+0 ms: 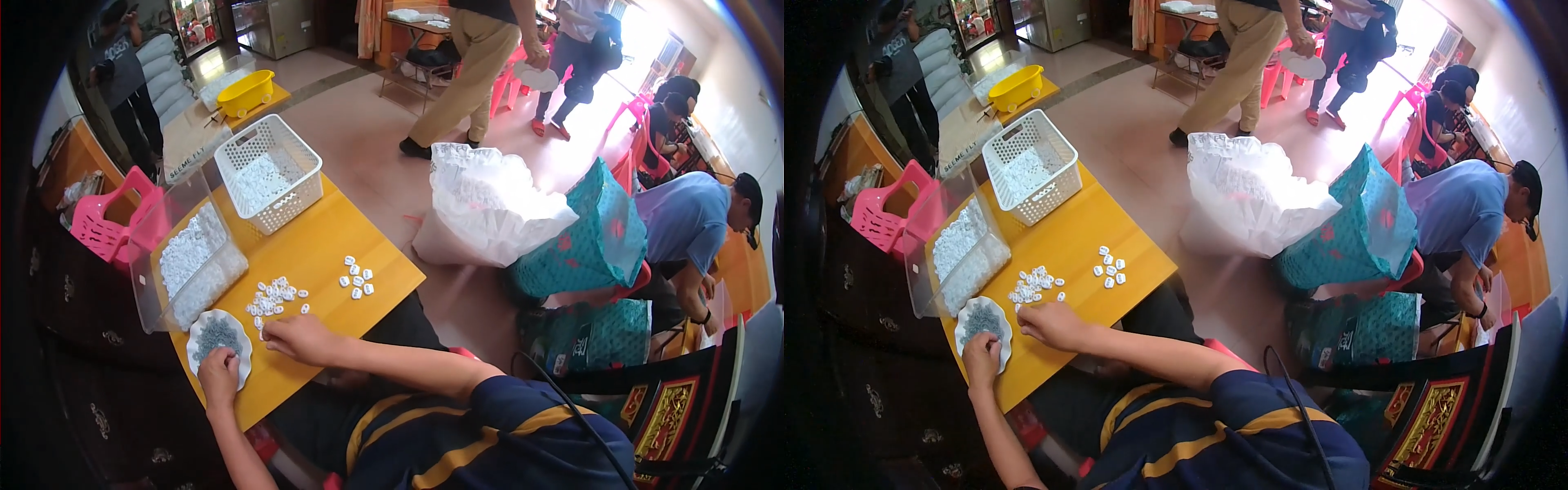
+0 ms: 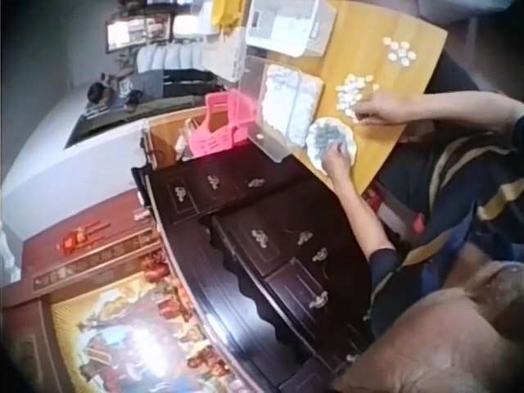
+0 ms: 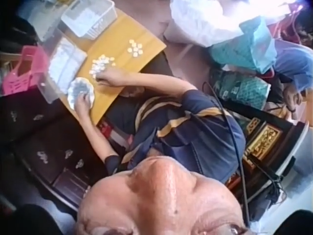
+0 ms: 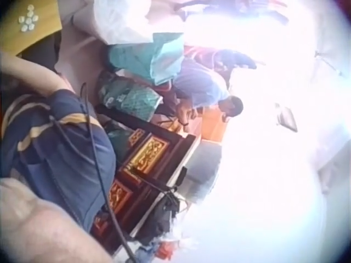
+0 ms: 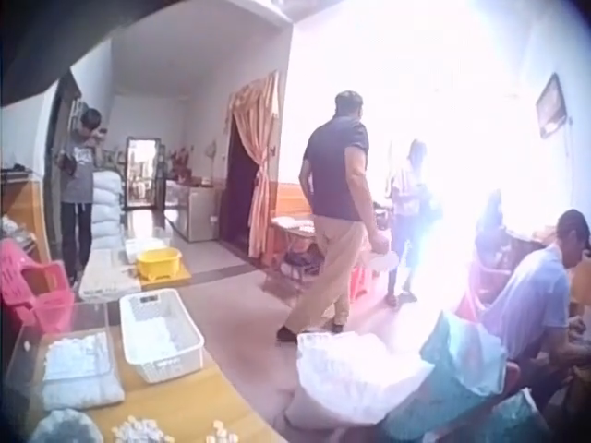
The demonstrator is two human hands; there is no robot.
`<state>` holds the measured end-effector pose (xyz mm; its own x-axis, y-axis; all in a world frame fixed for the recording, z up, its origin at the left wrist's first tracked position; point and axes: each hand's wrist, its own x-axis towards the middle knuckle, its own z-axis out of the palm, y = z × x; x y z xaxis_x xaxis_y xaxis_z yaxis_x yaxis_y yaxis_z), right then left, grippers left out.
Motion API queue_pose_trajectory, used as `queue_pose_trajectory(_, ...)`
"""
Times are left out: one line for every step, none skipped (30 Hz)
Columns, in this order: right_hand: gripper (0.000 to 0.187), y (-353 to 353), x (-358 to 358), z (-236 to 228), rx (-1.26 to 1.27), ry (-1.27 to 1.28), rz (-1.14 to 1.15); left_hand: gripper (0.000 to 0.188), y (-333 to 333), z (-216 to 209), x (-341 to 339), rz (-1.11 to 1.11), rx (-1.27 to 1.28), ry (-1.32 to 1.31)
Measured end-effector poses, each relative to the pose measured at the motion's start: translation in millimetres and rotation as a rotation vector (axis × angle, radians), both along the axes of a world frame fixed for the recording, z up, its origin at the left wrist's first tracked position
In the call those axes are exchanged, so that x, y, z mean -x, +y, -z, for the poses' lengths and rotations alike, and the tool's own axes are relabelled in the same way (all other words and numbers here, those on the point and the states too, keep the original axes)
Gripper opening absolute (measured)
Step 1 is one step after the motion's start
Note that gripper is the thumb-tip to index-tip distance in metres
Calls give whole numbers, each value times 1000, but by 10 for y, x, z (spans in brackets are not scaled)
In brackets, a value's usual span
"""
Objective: The person joins small white plastic components together by hand.
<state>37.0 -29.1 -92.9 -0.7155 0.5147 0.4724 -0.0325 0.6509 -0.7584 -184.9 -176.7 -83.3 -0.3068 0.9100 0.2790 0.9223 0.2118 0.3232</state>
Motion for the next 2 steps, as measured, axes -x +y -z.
queue_pose_trajectory(22,-17,-43,29,22,-28,-19,7,1,4,3,-27,12,-30)
queue_pose_trajectory(26,-24,-92,65,46,-56,-37,7,-2,11,-5,-25,18,-30)
